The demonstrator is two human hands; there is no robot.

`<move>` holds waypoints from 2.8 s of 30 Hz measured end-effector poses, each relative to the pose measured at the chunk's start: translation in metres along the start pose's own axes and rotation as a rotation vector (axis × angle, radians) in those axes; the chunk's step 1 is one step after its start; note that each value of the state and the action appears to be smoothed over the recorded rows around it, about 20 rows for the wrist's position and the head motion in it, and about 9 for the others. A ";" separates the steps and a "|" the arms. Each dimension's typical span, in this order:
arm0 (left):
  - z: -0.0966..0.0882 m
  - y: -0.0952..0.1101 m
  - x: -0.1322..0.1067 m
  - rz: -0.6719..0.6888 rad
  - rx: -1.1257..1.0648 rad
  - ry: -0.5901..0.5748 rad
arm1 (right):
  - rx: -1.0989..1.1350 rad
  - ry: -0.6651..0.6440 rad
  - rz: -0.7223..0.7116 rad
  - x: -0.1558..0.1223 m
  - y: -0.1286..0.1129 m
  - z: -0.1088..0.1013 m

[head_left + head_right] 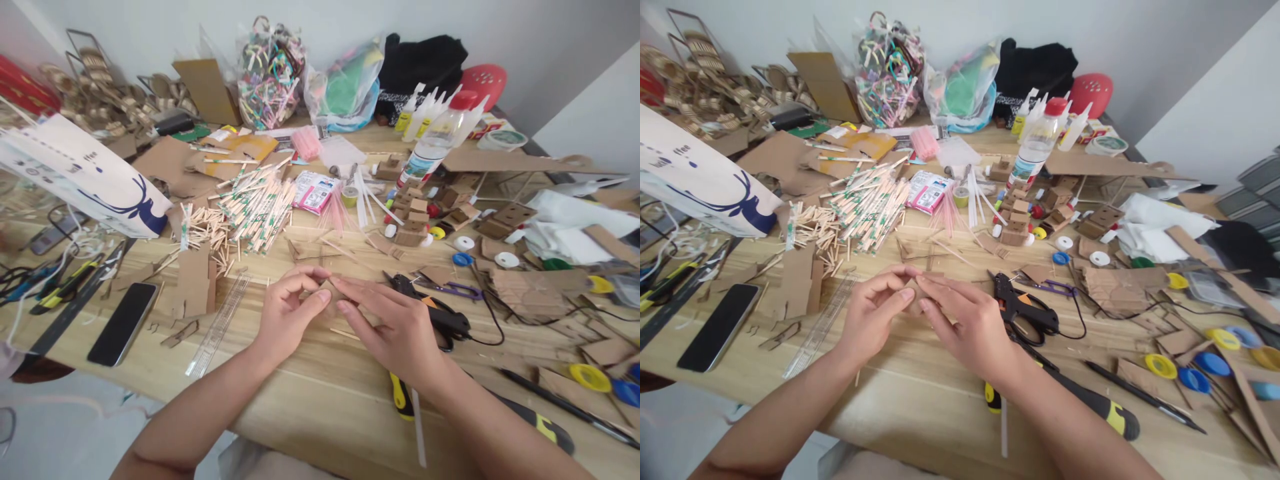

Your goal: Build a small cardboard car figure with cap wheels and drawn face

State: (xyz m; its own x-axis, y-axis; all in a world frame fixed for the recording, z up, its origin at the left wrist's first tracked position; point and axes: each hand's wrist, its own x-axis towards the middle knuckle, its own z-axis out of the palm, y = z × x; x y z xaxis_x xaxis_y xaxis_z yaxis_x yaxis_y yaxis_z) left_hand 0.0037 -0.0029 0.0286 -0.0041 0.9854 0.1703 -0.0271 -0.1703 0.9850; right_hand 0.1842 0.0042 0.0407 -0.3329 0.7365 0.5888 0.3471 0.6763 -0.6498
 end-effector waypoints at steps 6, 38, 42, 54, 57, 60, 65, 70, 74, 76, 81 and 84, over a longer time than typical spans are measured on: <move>0.002 -0.001 -0.002 -0.017 0.009 0.008 | -0.024 -0.018 -0.025 0.000 0.001 0.001; 0.002 -0.006 -0.004 0.373 0.161 0.025 | 0.189 -0.150 -0.043 0.010 0.018 -0.006; 0.002 -0.005 -0.004 0.446 0.170 0.029 | 0.141 -0.170 -0.083 0.010 0.019 -0.006; 0.013 -0.014 -0.005 0.344 -0.076 0.129 | 0.018 -0.080 -0.130 0.010 0.012 -0.016; 0.016 -0.014 -0.007 0.274 -0.145 0.124 | -0.015 -0.088 -0.146 0.012 0.007 -0.017; 0.017 -0.014 -0.008 0.281 -0.170 0.157 | -0.063 -0.084 -0.151 0.012 0.003 -0.016; 0.015 -0.012 -0.008 0.400 -0.053 0.179 | -0.152 -0.063 -0.203 0.009 -0.002 -0.015; 0.011 -0.011 -0.007 0.502 0.101 0.140 | -0.093 -0.094 -0.204 0.010 -0.003 -0.017; 0.009 -0.009 -0.006 0.565 0.166 0.118 | -0.080 -0.106 -0.199 0.011 -0.004 -0.019; 0.008 -0.009 -0.006 0.585 0.187 0.109 | -0.083 -0.110 -0.204 0.011 -0.005 -0.020; 0.008 -0.009 -0.008 0.569 0.192 0.120 | -0.115 -0.091 -0.194 0.009 -0.007 -0.019; 0.009 -0.008 -0.010 0.505 0.171 0.147 | -0.128 -0.069 -0.203 0.008 -0.007 -0.018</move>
State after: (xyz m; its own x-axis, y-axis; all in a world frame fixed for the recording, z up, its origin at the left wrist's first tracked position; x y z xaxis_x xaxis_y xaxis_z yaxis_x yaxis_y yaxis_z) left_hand 0.0132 -0.0114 0.0190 -0.1140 0.7687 0.6294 0.1771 -0.6076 0.7742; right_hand 0.1944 0.0052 0.0587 -0.4645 0.5862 0.6638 0.3738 0.8093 -0.4531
